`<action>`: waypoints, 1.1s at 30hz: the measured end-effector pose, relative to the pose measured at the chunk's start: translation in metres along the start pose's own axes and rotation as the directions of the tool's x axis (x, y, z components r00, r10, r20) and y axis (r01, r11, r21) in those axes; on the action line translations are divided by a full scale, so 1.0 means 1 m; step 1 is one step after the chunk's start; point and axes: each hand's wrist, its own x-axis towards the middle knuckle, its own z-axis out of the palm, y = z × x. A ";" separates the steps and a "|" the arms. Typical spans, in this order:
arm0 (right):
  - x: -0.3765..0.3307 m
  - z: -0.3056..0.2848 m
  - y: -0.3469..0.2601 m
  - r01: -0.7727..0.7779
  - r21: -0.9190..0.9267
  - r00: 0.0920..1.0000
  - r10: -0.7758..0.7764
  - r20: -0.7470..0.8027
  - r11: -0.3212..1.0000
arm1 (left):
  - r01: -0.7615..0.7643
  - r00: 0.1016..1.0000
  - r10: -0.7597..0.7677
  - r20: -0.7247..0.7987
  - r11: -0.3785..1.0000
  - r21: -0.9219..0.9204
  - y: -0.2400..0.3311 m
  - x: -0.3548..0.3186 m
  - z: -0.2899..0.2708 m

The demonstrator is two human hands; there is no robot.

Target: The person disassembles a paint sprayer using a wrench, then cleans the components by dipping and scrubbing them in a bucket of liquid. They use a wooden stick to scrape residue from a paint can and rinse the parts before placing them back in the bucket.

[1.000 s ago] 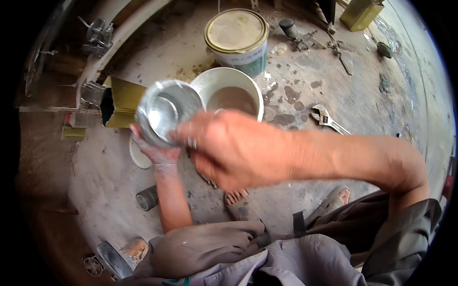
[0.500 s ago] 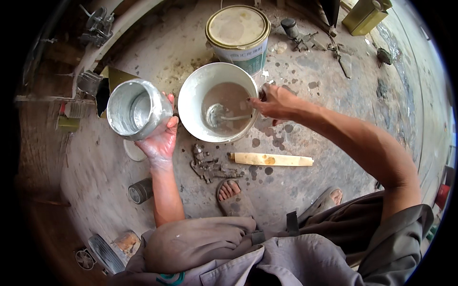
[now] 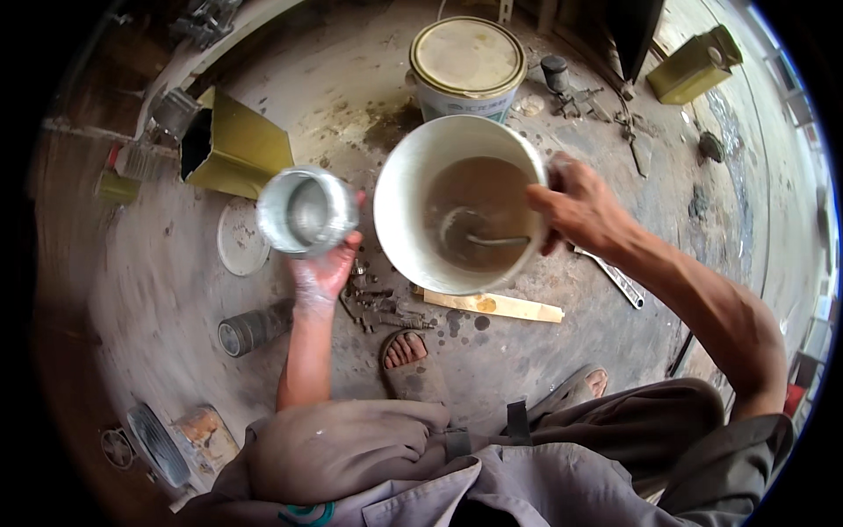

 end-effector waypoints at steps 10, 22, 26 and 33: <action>-0.082 -0.057 -0.061 -0.009 -0.220 0.982 -0.033 -0.185 0.975 | 0.405 0.882 -0.393 -0.260 0.914 -0.007 -0.083 -0.009 -0.015; -0.080 -0.061 -0.067 0.004 -0.325 0.981 -0.068 -0.183 0.946 | 0.517 0.829 -0.489 -0.271 0.855 0.039 -0.114 -0.006 -0.007; -0.076 -0.053 -0.081 0.017 -0.380 0.982 -0.087 -0.168 0.925 | 0.521 0.822 -0.502 -0.269 0.854 0.000 -0.119 -0.003 -0.013; -0.065 -0.039 -0.088 0.046 -0.471 0.980 -0.132 -0.151 0.881 | 0.525 0.826 -0.509 -0.244 0.851 0.002 -0.120 -0.001 -0.014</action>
